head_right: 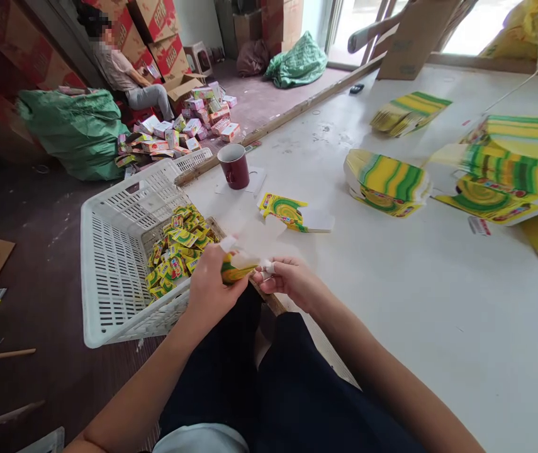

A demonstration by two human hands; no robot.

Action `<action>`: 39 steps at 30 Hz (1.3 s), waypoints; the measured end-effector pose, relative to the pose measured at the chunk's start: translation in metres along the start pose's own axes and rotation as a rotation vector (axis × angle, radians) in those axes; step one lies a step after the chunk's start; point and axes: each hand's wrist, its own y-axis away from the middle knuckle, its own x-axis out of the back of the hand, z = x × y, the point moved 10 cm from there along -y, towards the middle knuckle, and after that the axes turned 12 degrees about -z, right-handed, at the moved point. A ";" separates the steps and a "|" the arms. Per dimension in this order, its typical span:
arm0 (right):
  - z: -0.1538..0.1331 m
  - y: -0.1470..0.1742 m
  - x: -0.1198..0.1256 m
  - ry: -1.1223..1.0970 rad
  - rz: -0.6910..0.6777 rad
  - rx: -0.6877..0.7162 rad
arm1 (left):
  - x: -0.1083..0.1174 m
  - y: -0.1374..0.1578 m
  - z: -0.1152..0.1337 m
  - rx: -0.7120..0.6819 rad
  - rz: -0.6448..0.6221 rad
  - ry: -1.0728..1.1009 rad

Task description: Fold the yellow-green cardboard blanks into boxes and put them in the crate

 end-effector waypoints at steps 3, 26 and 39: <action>-0.008 0.001 -0.003 0.122 -0.021 0.075 | 0.004 0.003 -0.018 0.099 0.052 0.112; -0.052 0.028 -0.055 0.619 -0.141 0.445 | -0.045 -0.001 -0.001 0.154 -0.370 0.386; -0.057 0.034 -0.051 1.275 0.020 0.649 | -0.019 0.004 -0.030 0.197 -0.219 0.330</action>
